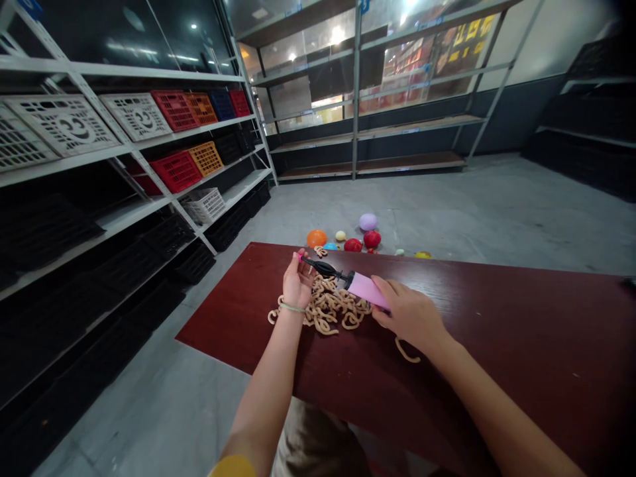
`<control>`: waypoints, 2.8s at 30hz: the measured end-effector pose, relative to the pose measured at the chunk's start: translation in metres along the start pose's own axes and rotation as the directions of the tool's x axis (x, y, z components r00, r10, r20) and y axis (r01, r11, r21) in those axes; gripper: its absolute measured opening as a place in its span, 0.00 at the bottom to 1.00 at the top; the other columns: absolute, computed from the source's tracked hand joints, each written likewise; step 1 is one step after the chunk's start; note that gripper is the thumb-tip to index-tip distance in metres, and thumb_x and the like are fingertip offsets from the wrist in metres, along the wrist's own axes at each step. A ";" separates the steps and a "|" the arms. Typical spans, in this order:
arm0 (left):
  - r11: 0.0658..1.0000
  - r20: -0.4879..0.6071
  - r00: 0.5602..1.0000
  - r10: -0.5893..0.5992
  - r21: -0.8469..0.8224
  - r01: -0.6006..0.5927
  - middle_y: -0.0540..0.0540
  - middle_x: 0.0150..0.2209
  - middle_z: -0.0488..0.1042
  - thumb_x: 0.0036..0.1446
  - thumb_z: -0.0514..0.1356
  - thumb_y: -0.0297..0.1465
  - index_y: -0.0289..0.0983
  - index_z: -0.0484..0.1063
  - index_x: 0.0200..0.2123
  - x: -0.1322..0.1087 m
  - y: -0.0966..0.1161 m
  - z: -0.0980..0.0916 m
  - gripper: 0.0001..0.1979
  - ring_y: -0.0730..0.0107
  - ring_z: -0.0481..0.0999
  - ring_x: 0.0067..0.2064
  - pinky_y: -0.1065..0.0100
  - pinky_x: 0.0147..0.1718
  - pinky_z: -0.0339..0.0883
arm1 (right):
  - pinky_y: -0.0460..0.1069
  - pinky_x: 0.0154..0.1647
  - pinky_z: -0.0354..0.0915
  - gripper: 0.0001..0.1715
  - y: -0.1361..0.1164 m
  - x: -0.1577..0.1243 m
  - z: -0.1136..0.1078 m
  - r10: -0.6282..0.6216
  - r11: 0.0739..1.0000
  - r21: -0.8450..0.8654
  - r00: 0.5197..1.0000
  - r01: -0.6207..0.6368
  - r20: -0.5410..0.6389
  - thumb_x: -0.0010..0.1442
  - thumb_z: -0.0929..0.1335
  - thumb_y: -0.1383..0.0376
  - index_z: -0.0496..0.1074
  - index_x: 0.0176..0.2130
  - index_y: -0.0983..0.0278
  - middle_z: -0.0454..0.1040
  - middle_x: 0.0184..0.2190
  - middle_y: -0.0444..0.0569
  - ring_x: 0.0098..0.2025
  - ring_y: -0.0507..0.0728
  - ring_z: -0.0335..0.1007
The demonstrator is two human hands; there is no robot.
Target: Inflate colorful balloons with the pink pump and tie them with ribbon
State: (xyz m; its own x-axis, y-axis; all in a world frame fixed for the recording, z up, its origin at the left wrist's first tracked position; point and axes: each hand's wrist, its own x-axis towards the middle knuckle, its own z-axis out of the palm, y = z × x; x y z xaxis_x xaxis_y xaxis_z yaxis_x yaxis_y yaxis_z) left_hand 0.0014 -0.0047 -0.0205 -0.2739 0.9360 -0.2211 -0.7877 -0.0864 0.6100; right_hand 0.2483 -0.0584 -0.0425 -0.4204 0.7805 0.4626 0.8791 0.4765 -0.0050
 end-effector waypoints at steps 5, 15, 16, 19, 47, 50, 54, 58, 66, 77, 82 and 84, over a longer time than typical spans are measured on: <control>0.999 0.006 0.999 0.032 0.001 -0.032 0.49 0.36 0.78 0.61 0.62 0.32 0.37 0.76 0.41 0.000 0.000 -0.001 0.07 0.78 0.76 0.33 0.73 0.37 0.70 | 0.52 0.36 0.61 0.28 0.000 0.000 -0.001 0.004 1.000 0.014 1.000 -0.004 0.007 0.61 0.63 0.58 0.62 0.58 0.65 0.75 0.46 0.54 0.40 0.60 0.72; 0.991 0.010 0.993 0.115 0.061 -0.115 0.52 0.34 0.75 0.59 0.62 0.29 0.41 0.75 0.47 0.001 0.000 -0.003 0.12 0.82 0.72 0.29 0.76 0.35 0.66 | 0.52 0.35 0.59 0.27 -0.002 0.000 -0.003 0.014 1.000 0.000 1.000 -0.014 0.028 0.61 0.63 0.59 0.63 0.58 0.64 0.75 0.47 0.53 0.40 0.59 0.72; 0.991 0.009 0.993 0.120 0.063 -0.120 0.51 0.35 0.76 0.58 0.62 0.29 0.41 0.75 0.47 0.001 -0.001 -0.003 0.13 0.82 0.72 0.29 0.75 0.35 0.66 | 0.52 0.35 0.59 0.27 -0.002 -0.001 -0.003 0.016 1.000 0.000 1.000 -0.016 0.025 0.61 0.63 0.59 0.63 0.58 0.64 0.75 0.47 0.53 0.40 0.59 0.72; 0.986 -0.004 0.988 0.152 0.075 -0.151 0.51 0.37 0.76 0.57 0.64 0.30 0.41 0.75 0.47 0.002 -0.002 -0.005 0.13 0.82 0.72 0.29 0.75 0.34 0.66 | 0.52 0.35 0.59 0.26 -0.001 -0.001 -0.001 0.020 1.000 -0.001 1.000 -0.020 0.018 0.61 0.63 0.59 0.63 0.57 0.63 0.75 0.46 0.53 0.40 0.60 0.72; 0.939 0.066 0.979 0.194 0.276 -0.205 0.49 0.36 0.75 0.49 0.70 0.36 0.39 0.78 0.43 -0.008 -0.018 0.004 0.17 0.80 0.71 0.31 0.76 0.31 0.63 | 0.50 0.34 0.60 0.27 -0.003 0.001 -0.002 0.042 0.999 0.015 0.999 -0.042 -0.017 0.61 0.64 0.60 0.63 0.57 0.65 0.76 0.45 0.53 0.39 0.58 0.73; 0.942 0.088 0.982 0.170 0.279 -0.188 0.47 0.37 0.77 0.50 0.69 0.37 0.38 0.79 0.42 -0.013 -0.018 0.007 0.16 0.77 0.73 0.34 0.75 0.35 0.64 | 0.51 0.34 0.61 0.27 -0.004 0.000 -0.002 0.052 0.998 0.037 0.999 -0.051 -0.017 0.60 0.64 0.60 0.63 0.57 0.65 0.76 0.46 0.53 0.39 0.58 0.73; 0.956 0.141 0.978 0.152 0.231 -0.182 0.44 0.41 0.77 0.51 0.69 0.37 0.36 0.79 0.40 -0.018 -0.021 0.011 0.15 0.70 0.76 0.42 0.70 0.41 0.65 | 0.51 0.34 0.63 0.27 -0.006 -0.001 0.000 0.053 0.996 0.071 0.998 -0.052 -0.016 0.59 0.64 0.61 0.63 0.56 0.66 0.76 0.46 0.53 0.39 0.58 0.74; 0.963 0.215 0.969 0.121 0.212 -0.167 0.43 0.44 0.77 0.54 0.67 0.38 0.36 0.78 0.40 -0.020 -0.027 0.009 0.13 0.67 0.76 0.45 0.69 0.42 0.66 | 0.51 0.34 0.64 0.27 -0.006 -0.002 0.002 0.070 0.993 0.096 0.997 -0.067 -0.027 0.59 0.64 0.61 0.63 0.56 0.66 0.76 0.46 0.53 0.39 0.58 0.74; 0.995 0.281 0.957 0.078 0.037 -0.092 0.43 0.38 0.76 0.61 0.57 0.48 0.36 0.75 0.38 -0.017 -0.025 0.010 0.21 0.66 0.77 0.41 0.62 0.47 0.68 | 0.51 0.36 0.65 0.26 -0.012 -0.001 0.001 0.082 0.988 0.134 0.997 -0.082 0.007 0.59 0.64 0.61 0.63 0.56 0.65 0.76 0.47 0.53 0.42 0.59 0.74; 0.965 0.096 0.961 0.260 -0.015 -0.260 0.55 0.21 0.61 0.61 0.55 0.50 0.39 0.59 0.28 -0.026 -0.025 0.020 0.21 0.76 0.64 0.20 0.66 0.30 0.69 | 0.51 0.38 0.62 0.28 -0.035 0.000 0.007 -0.011 0.989 0.151 0.994 -0.006 0.108 0.64 0.64 0.57 0.60 0.60 0.65 0.74 0.49 0.55 0.43 0.60 0.72; 0.940 -0.114 0.933 0.342 0.034 -0.340 0.56 0.20 0.57 0.64 0.54 0.43 0.40 0.57 0.29 -0.008 -0.006 0.009 0.16 0.78 0.59 0.18 0.73 0.19 0.57 | 0.51 0.38 0.57 0.27 -0.017 0.000 0.005 -0.044 0.999 0.035 0.993 0.040 0.111 0.64 0.65 0.57 0.62 0.60 0.61 0.75 0.46 0.52 0.41 0.59 0.71; 0.934 -0.158 0.921 0.355 0.023 -0.356 0.56 0.21 0.58 0.64 0.54 0.42 0.40 0.56 0.30 -0.001 0.002 0.003 0.15 0.78 0.60 0.19 0.73 0.20 0.57 | 0.51 0.37 0.55 0.29 -0.003 -0.001 0.004 -0.051 0.998 -0.025 0.993 0.054 0.103 0.63 0.66 0.57 0.61 0.61 0.57 0.75 0.46 0.50 0.40 0.59 0.70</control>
State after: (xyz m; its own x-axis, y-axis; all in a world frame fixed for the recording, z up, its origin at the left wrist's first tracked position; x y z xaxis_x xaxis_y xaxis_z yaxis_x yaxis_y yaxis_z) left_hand 0.0017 -0.0052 -0.0165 -0.6195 0.7777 -0.1073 -0.6253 -0.4062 0.6663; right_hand 0.2456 -0.0593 -0.0463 -0.4856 0.7928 0.3683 0.8605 0.5077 0.0417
